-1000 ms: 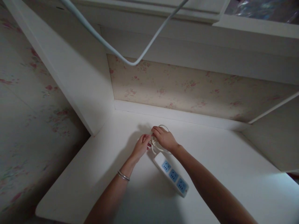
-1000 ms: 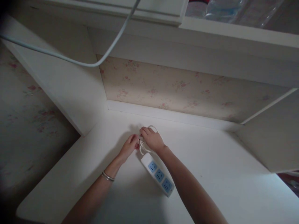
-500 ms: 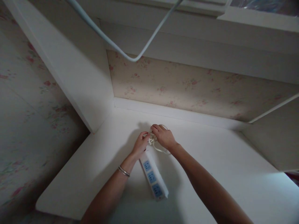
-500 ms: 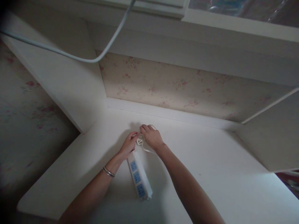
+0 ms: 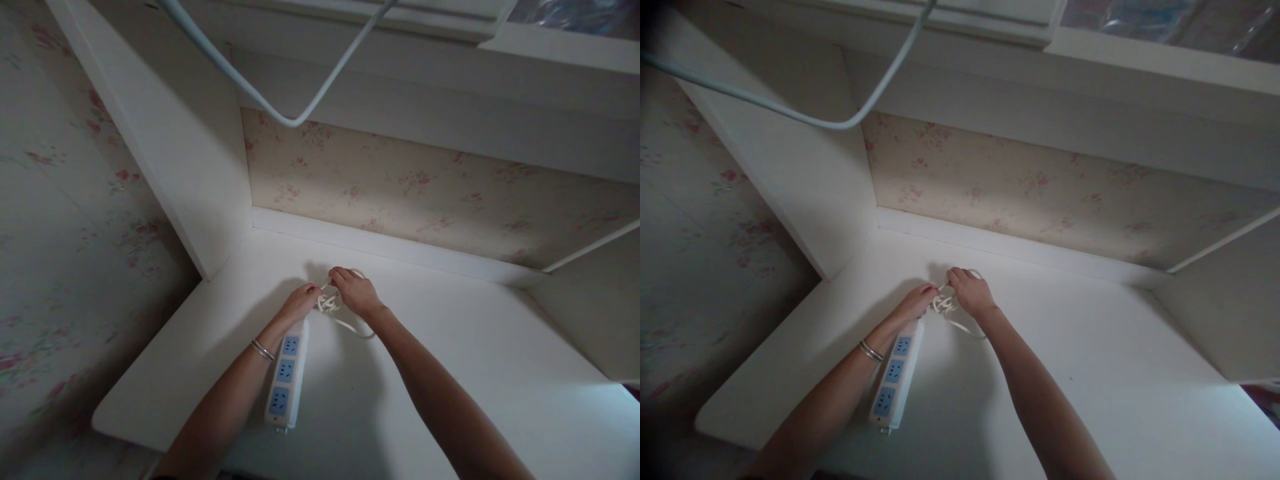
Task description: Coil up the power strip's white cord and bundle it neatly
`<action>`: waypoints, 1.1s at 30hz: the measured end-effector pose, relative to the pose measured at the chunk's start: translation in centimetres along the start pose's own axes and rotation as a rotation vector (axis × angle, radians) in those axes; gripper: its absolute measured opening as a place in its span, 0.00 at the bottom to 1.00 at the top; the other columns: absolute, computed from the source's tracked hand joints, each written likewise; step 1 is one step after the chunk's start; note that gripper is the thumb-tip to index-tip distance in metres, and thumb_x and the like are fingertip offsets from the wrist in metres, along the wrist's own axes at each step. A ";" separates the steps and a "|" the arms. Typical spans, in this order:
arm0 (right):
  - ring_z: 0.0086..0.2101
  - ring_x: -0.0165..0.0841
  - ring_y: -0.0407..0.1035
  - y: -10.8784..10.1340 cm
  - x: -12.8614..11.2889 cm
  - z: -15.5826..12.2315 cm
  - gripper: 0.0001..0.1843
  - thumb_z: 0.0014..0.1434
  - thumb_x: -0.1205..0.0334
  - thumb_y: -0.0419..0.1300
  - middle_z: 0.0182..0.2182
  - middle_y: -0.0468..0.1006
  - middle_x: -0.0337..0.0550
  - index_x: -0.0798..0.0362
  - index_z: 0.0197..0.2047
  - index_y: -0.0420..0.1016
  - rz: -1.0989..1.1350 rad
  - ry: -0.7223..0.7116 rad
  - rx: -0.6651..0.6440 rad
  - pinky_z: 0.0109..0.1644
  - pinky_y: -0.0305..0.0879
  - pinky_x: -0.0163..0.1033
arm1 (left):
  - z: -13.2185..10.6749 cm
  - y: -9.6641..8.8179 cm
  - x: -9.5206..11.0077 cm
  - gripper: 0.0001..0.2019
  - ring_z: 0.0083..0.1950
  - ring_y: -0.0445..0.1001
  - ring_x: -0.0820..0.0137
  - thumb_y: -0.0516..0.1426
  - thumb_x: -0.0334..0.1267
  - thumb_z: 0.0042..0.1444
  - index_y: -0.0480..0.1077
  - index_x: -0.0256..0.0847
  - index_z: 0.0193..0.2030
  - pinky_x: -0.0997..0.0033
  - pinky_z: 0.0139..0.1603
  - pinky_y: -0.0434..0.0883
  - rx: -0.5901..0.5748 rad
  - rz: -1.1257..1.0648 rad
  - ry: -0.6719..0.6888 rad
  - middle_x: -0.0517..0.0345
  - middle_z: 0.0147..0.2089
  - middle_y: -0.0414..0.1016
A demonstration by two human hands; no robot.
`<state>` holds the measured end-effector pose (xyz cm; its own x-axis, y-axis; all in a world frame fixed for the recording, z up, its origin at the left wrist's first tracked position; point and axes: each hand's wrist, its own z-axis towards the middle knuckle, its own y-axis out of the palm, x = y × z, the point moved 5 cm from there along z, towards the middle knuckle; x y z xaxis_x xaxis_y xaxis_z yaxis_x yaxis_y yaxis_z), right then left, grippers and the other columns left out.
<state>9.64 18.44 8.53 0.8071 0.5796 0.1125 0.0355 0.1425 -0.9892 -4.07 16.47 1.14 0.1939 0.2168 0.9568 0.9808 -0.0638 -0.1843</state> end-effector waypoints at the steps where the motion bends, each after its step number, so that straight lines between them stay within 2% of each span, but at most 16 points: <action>1: 0.51 0.35 0.63 0.2 -0.1 -0.1 0.16 0.67 0.60 0.44 0.53 0.69 0.47 0.49 0.55 0.63 -0.005 0.004 0.004 0.39 0.66 0.35 | -0.1 0.0 -0.1 0.11 0.18 0.59 0.77 0.54 0.44 0.52 0.71 0.39 0.31 0.79 0.18 0.53 -0.013 -0.005 -0.001 0.64 0.21 0.66; 6: 0.47 0.35 0.65 0.9 -1.3 -0.9 0.12 0.66 0.61 0.48 0.48 0.72 0.49 0.53 0.48 0.68 -0.028 -0.007 0.083 0.48 0.62 0.37 | -0.5 -0.2 -0.8 0.18 0.19 0.61 0.76 0.52 0.52 0.54 0.73 0.41 0.41 0.79 0.20 0.59 -0.102 0.002 0.041 0.63 0.23 0.69; 8: 0.46 0.36 0.65 0.8 -1.8 -1.2 0.10 0.65 0.62 0.49 0.45 0.73 0.49 0.54 0.45 0.69 -0.035 -0.006 0.120 0.51 0.60 0.39 | -0.9 -0.8 -0.8 0.19 0.23 0.67 0.73 0.54 0.50 0.54 0.73 0.40 0.45 0.75 0.26 0.65 -0.046 0.073 0.114 0.59 0.26 0.73; 10: 0.46 0.37 0.65 0.8 -2.2 -1.5 0.10 0.65 0.63 0.49 0.44 0.73 0.49 0.54 0.44 0.69 -0.041 0.012 0.123 0.53 0.59 0.40 | -1.9 -1.4 -0.5 0.20 0.33 0.72 0.68 0.55 0.48 0.54 0.72 0.40 0.50 0.70 0.37 0.69 0.047 0.196 0.222 0.53 0.35 0.76; 12: 0.47 0.37 0.64 0.9 -2.4 -1.7 0.10 0.65 0.64 0.48 0.44 0.73 0.50 0.54 0.44 0.69 -0.038 0.037 0.086 0.53 0.59 0.41 | -4.0 -1.8 -0.3 0.21 0.44 0.72 0.63 0.53 0.47 0.56 0.71 0.40 0.53 0.65 0.49 0.67 0.131 0.355 0.314 0.48 0.44 0.75; 14: 0.47 0.37 0.65 1.1 -2.5 -1.7 0.11 0.65 0.66 0.48 0.45 0.73 0.50 0.54 0.45 0.70 -0.027 0.051 0.040 0.51 0.61 0.40 | -6.9 -2.0 -0.5 0.22 0.55 0.67 0.60 0.51 0.48 0.58 0.67 0.42 0.57 0.60 0.58 0.61 0.207 0.519 0.356 0.47 0.52 0.71; 16: 0.46 0.36 0.67 1.3 -2.6 -1.6 0.12 0.63 0.69 0.48 0.44 0.74 0.49 0.55 0.45 0.70 -0.016 0.059 0.011 0.47 0.65 0.39 | -10.3 -2.0 -1.2 0.27 0.60 0.62 0.57 0.53 0.51 0.56 0.63 0.45 0.61 0.57 0.61 0.58 0.247 0.649 0.334 0.48 0.58 0.66; 19: 0.46 0.36 0.68 1.3 -2.9 -1.3 0.15 0.61 0.73 0.47 0.47 0.74 0.51 0.55 0.48 0.70 0.004 0.068 -0.009 0.41 0.68 0.37 | -14.7 -1.6 -2.6 0.34 0.65 0.55 0.53 0.57 0.53 0.51 0.57 0.47 0.65 0.53 0.62 0.55 0.231 0.790 0.282 0.48 0.65 0.58; 21: 0.51 0.36 0.66 0.9 -3.3 -1.4 0.20 0.61 0.73 0.47 0.52 0.71 0.51 0.55 0.54 0.67 0.018 0.064 -0.004 0.43 0.68 0.37 | -16.7 -1.4 -3.3 0.36 0.66 0.54 0.52 0.57 0.53 0.50 0.56 0.46 0.65 0.53 0.63 0.54 0.228 0.836 0.264 0.46 0.66 0.55; 23: 0.55 0.35 0.62 0.2 -3.8 -2.3 0.23 0.61 0.72 0.47 0.57 0.67 0.50 0.53 0.59 0.63 0.063 0.057 0.038 0.46 0.68 0.37 | -18.0 -1.4 -3.6 0.35 0.64 0.57 0.53 0.56 0.51 0.52 0.55 0.44 0.66 0.55 0.62 0.57 0.246 0.856 0.238 0.45 0.66 0.55; 25: 0.55 0.34 0.62 -0.6 -4.2 -4.3 0.22 0.63 0.70 0.46 0.57 0.68 0.47 0.52 0.59 0.63 0.157 0.055 0.129 0.50 0.67 0.38 | -18.7 -1.5 -3.7 0.34 0.61 0.61 0.53 0.55 0.49 0.54 0.54 0.45 0.66 0.55 0.59 0.60 0.261 0.863 0.216 0.45 0.65 0.58; 28: 0.51 0.34 0.65 -1.1 -4.0 -9.4 0.18 0.64 0.65 0.47 0.51 0.73 0.46 0.50 0.55 0.68 0.325 0.112 0.359 0.55 0.64 0.40 | -19.2 -1.3 -3.8 0.36 0.59 0.63 0.53 0.56 0.48 0.51 0.52 0.47 0.67 0.56 0.58 0.61 0.238 0.859 0.204 0.47 0.63 0.61; 31: 0.51 0.39 0.63 0.4 -2.6 -15.4 0.16 0.63 0.58 0.51 0.51 0.72 0.49 0.51 0.53 0.70 0.341 0.353 0.560 0.57 0.61 0.49 | -18.9 -1.7 -4.2 0.35 0.59 0.63 0.54 0.57 0.42 0.50 0.54 0.47 0.66 0.57 0.59 0.62 0.224 0.832 0.210 0.49 0.62 0.62; 33: 0.50 0.44 0.63 2.5 -1.9 -18.1 0.22 0.62 0.53 0.53 0.52 0.69 0.53 0.52 0.57 0.67 0.308 0.512 0.549 0.55 0.62 0.54 | -18.0 -2.6 -4.4 0.32 0.59 0.64 0.56 0.55 0.38 0.51 0.56 0.46 0.65 0.58 0.60 0.62 0.262 0.818 0.234 0.51 0.61 0.64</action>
<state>18.92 3.16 4.13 0.9079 0.2371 -0.3458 -0.4190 0.4871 -0.7663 -7.83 -1.89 1.51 0.8544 -0.0053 0.5196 0.5164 0.1195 -0.8480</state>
